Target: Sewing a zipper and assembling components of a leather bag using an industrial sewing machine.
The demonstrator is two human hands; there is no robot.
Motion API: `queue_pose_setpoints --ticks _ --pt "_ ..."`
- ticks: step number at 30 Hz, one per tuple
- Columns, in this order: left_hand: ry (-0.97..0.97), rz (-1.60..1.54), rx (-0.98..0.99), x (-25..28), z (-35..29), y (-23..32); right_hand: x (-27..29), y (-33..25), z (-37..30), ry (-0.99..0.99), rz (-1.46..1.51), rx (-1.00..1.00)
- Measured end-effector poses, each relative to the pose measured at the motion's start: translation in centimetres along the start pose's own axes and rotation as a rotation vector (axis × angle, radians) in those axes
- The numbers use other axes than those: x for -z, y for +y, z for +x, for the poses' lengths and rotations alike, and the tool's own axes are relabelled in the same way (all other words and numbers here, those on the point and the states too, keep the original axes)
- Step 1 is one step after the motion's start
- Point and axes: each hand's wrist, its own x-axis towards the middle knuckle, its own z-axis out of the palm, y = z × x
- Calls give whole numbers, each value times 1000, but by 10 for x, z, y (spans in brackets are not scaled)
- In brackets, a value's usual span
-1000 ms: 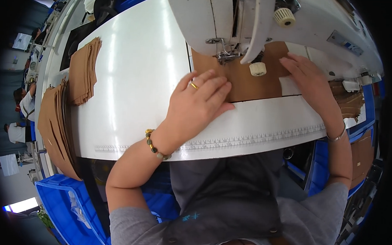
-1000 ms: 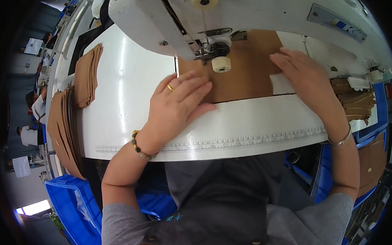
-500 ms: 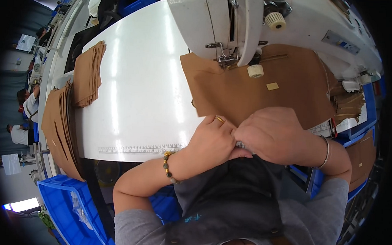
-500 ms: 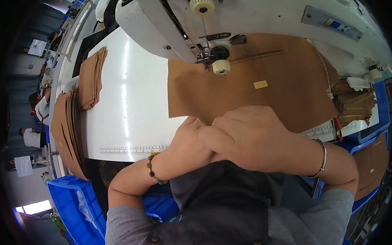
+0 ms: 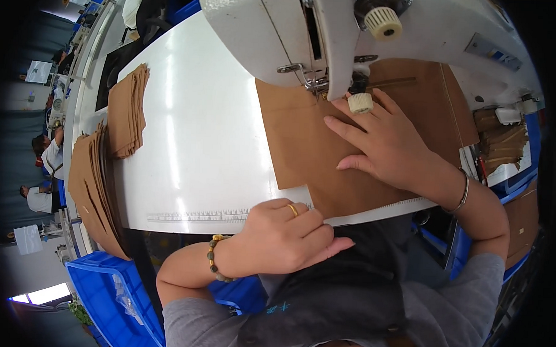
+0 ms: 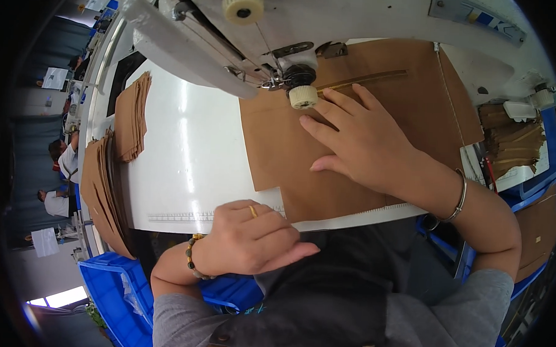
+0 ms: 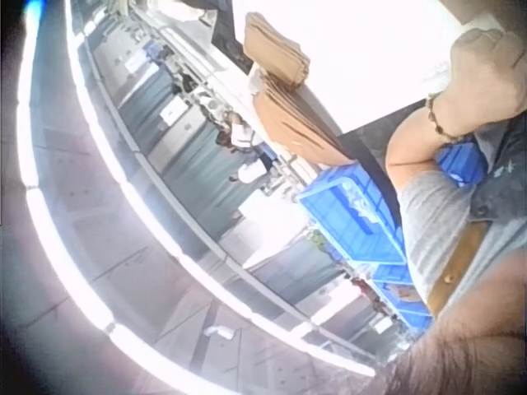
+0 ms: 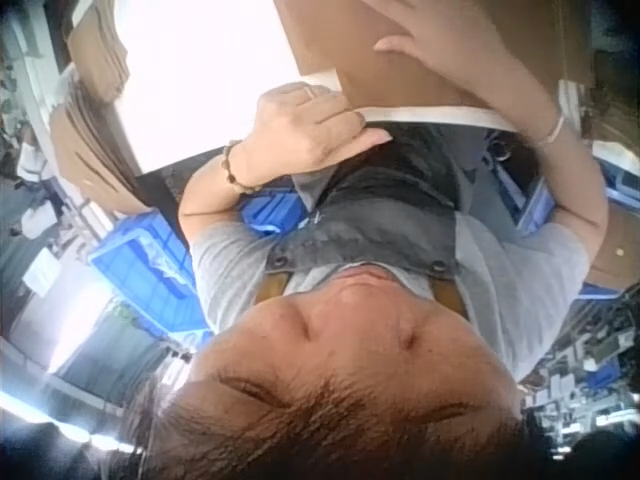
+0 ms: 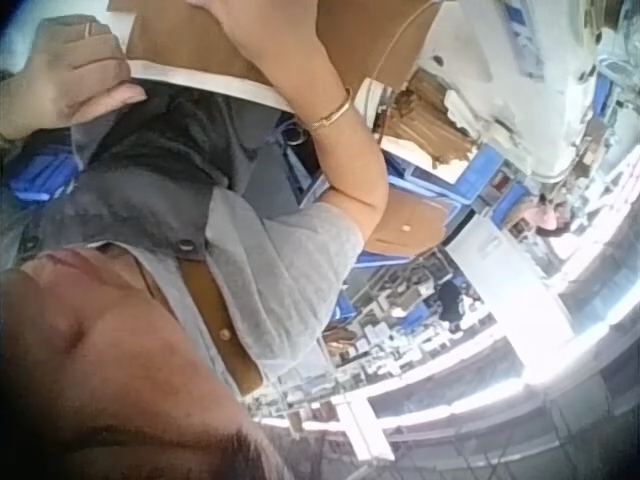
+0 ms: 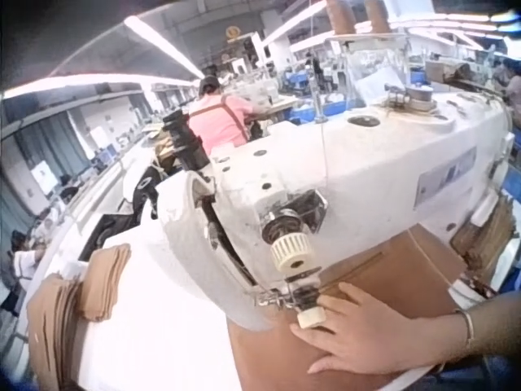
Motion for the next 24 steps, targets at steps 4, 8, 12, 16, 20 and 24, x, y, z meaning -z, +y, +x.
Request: queue_pose_setpoints --ticks 4,8,12,16,20,24 --pt "-39 207 303 -4 21 -29 4 4 10 10 5 37" --pt "97 338 287 -32 34 -57 8 3 17 -5 16 20" --pt "-21 253 337 -38 27 -59 8 0 17 22 -8 15" --pt "-27 245 334 -37 28 -60 5 0 16 78 -12 16" --pt "-42 258 332 -37 31 -64 4 2 18 80 -6 3" --pt "-28 250 332 -36 34 -67 3 5 19 19 37 -31"
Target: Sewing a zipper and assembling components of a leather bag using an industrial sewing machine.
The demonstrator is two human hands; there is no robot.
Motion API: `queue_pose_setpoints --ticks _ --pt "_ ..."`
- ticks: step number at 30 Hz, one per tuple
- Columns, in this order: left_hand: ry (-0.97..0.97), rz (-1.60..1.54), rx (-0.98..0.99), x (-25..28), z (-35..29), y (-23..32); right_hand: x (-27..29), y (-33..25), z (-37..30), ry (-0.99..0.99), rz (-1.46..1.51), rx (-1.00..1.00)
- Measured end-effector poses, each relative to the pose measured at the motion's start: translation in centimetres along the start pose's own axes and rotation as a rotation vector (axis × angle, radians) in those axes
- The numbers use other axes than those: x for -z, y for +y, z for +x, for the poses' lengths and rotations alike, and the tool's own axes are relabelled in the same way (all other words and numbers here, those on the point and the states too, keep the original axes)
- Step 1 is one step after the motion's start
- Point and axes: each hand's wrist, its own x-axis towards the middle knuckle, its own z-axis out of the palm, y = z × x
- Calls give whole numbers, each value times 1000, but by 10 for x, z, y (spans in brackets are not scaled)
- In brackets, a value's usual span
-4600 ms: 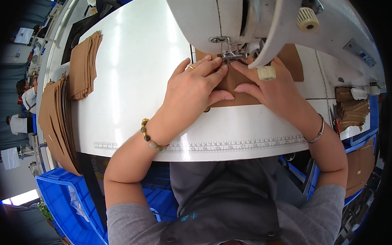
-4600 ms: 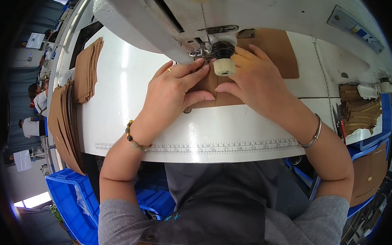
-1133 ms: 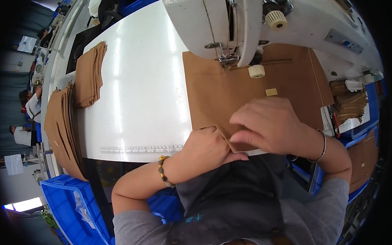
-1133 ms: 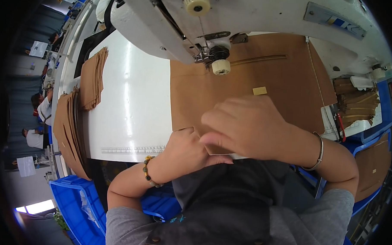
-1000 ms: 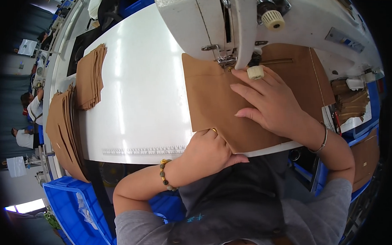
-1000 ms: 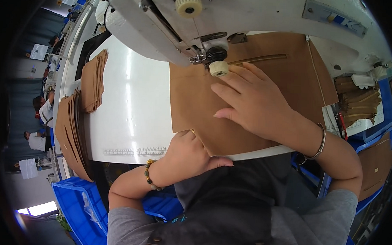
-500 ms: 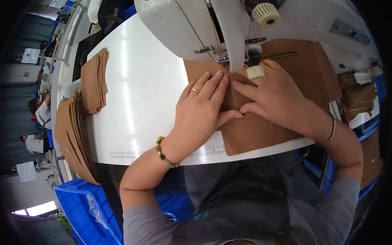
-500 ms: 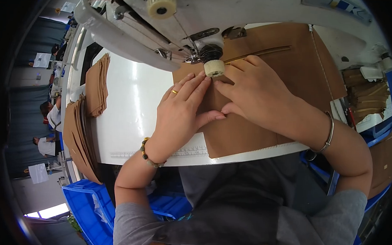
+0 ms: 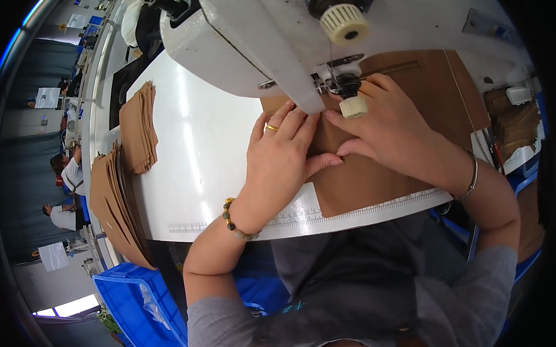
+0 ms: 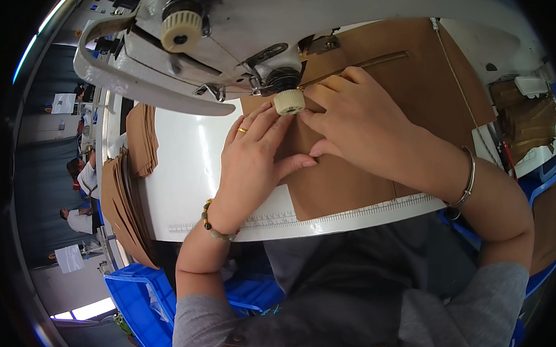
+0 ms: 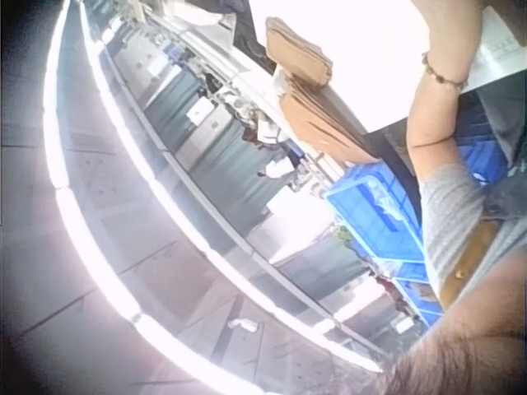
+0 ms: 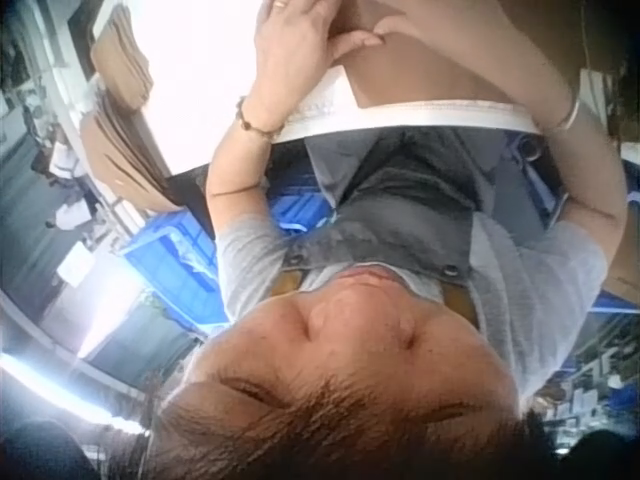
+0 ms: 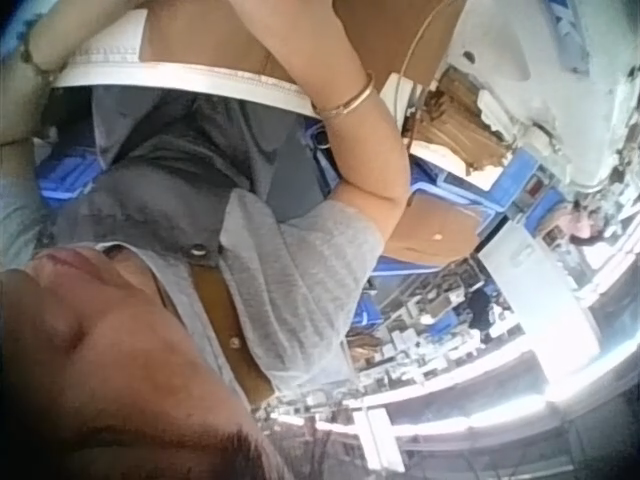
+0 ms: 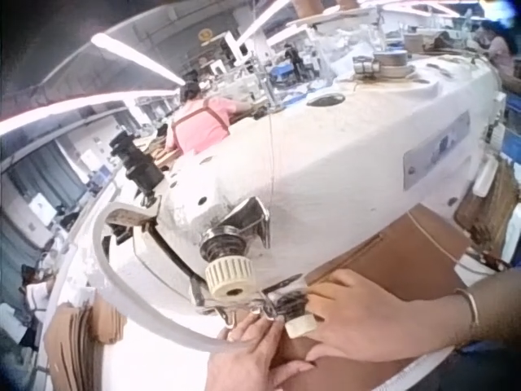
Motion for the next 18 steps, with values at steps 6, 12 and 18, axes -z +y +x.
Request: queue_pose_setpoints --ticks 6,12,18 --pt "-33 13 26 2 2 0 -2 -1 0 42 -22 4" --pt "-32 12 26 3 3 0 -3 -1 0 56 -71 2" --pt "-33 -24 28 1 2 -1 -5 0 -1 86 -66 12"
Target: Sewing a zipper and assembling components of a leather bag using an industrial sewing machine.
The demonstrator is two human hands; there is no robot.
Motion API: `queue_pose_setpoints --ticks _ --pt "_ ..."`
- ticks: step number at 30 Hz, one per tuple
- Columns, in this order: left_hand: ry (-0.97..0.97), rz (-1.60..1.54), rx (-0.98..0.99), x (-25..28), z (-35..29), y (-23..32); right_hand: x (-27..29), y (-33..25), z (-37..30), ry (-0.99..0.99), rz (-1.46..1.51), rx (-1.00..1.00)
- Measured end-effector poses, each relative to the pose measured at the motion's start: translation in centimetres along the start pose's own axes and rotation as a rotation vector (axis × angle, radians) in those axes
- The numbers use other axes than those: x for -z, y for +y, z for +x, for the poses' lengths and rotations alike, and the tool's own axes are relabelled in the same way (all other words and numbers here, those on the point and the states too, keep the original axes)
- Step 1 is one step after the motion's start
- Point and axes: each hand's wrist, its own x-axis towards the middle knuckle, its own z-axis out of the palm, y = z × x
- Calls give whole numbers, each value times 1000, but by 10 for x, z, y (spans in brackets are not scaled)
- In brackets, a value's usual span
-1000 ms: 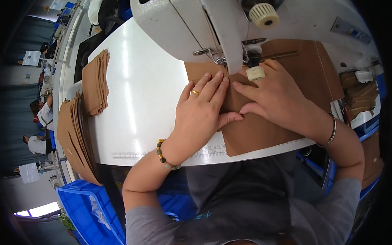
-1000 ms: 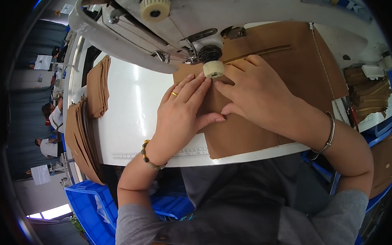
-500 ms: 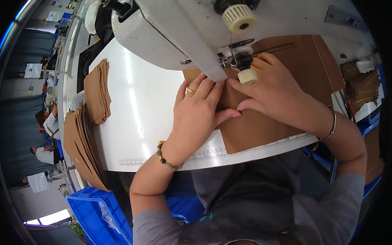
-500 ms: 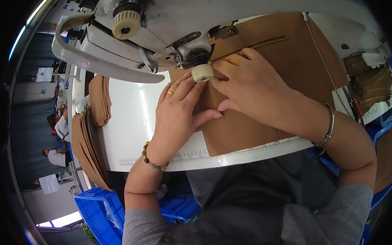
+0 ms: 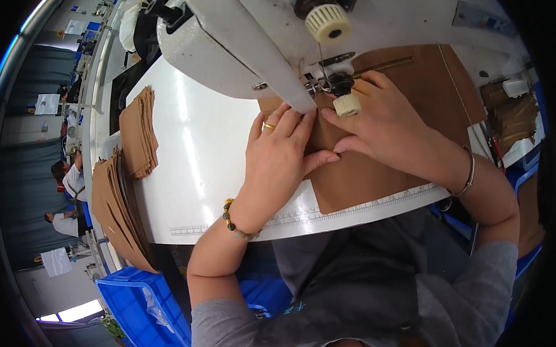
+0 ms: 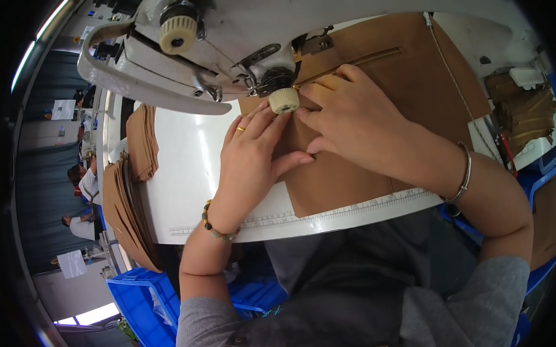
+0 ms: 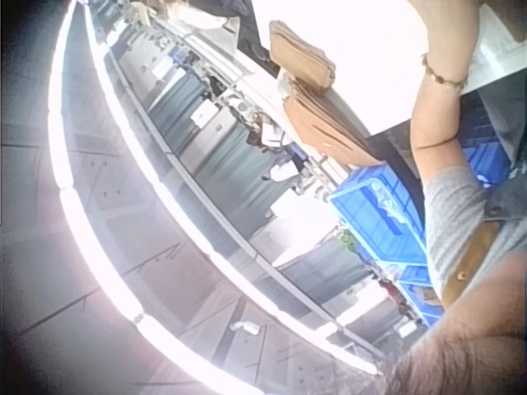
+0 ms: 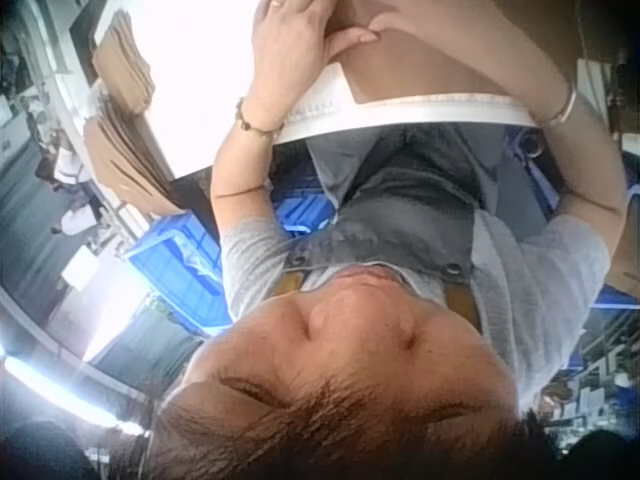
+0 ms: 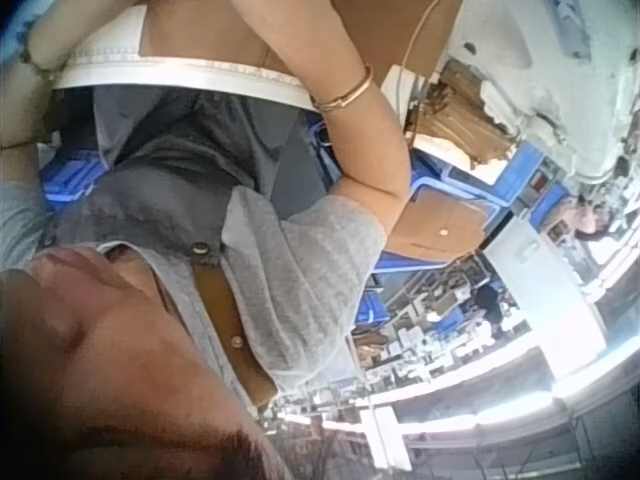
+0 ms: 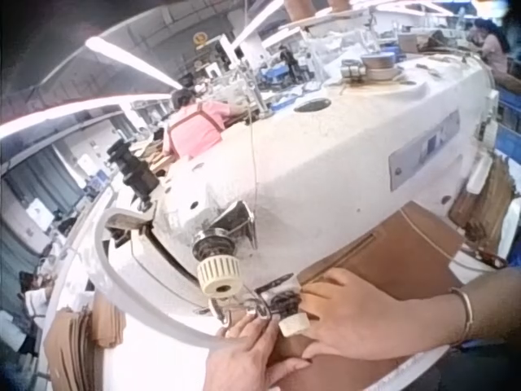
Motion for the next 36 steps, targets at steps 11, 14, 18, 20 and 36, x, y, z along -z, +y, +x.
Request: queue_pose_setpoints --ticks 11,14,18,20,36 --pt "21 46 -25 -2 1 -2 22 21 10 92 -37 -96" --pt "5 5 -3 -1 1 -1 30 36 17 358 317 -426" --pt "-7 11 1 -1 2 -1 25 42 21 456 205 -279" --pt "-5 11 7 -1 1 -1 22 41 20 462 251 -293" --pt "-5 35 29 -3 -1 -1 54 30 10 129 135 -195"
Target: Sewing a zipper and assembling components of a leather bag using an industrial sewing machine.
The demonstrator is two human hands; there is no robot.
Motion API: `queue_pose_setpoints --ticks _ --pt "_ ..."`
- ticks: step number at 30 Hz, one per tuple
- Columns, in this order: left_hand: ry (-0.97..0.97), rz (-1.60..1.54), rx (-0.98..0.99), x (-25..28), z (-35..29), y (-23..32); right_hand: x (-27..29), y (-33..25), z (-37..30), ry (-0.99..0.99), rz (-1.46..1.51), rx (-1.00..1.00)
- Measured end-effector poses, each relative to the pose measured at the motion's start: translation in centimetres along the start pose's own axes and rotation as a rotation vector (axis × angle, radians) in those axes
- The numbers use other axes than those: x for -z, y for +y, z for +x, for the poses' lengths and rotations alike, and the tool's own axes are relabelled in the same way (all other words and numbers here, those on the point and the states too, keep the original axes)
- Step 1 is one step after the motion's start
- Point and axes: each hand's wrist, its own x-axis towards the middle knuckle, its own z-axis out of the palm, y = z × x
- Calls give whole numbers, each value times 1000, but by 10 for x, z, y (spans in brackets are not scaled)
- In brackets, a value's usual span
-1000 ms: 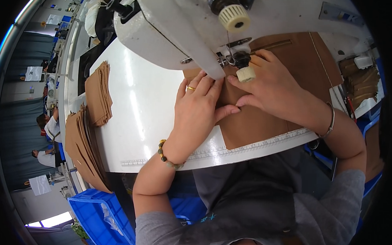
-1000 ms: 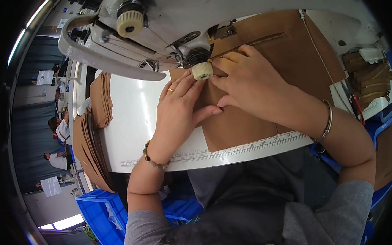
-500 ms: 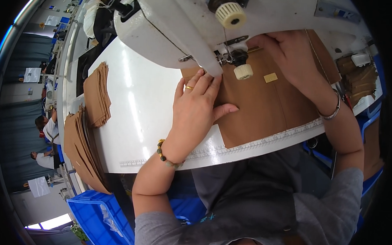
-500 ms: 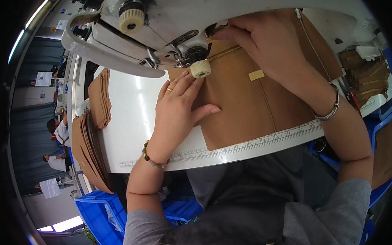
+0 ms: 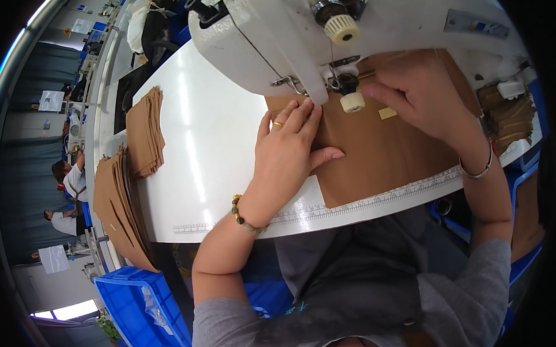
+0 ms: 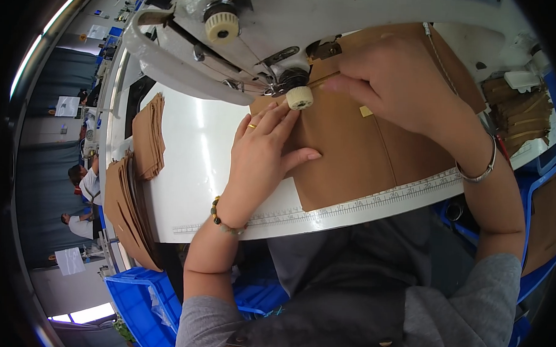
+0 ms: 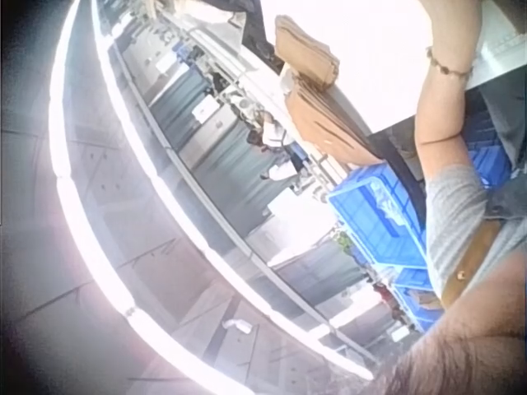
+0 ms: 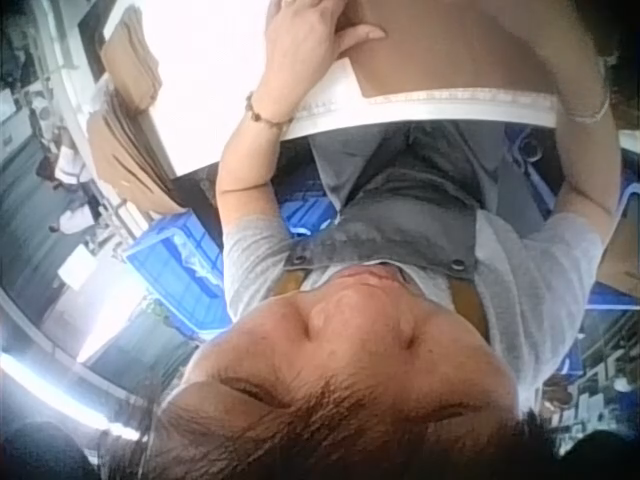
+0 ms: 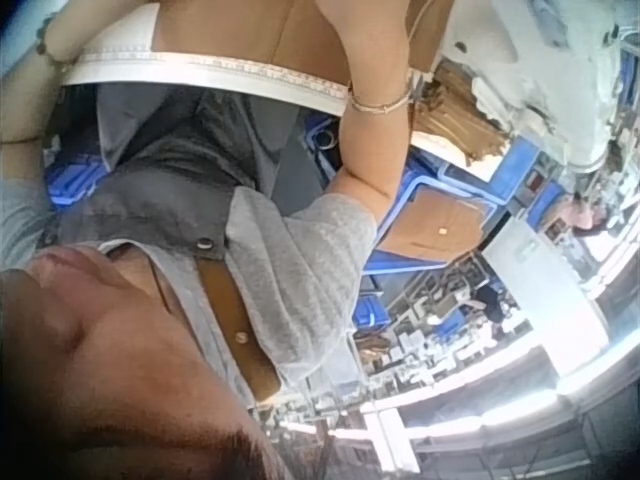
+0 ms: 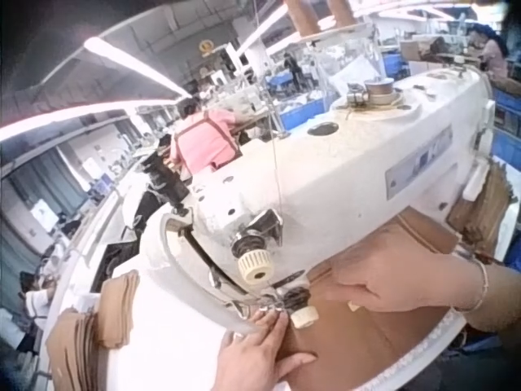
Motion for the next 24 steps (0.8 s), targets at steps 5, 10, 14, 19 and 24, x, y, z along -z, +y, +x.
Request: queue_pose_setpoints --ticks 5,10,14,19,24 --pt "15 -37 3 -3 -1 -2 4 -47 -22 -108 14 203" --pt "27 -20 -48 -6 -2 -9 -23 -107 -34 -1 213 141" --pt "113 -232 -33 -6 -2 -7 -51 -137 -8 253 311 -19" --pt "180 -261 -17 0 -9 3 -70 -153 26 494 233 -120" --pt "160 -296 -84 -1 -13 -6 -73 -157 23 755 344 111"
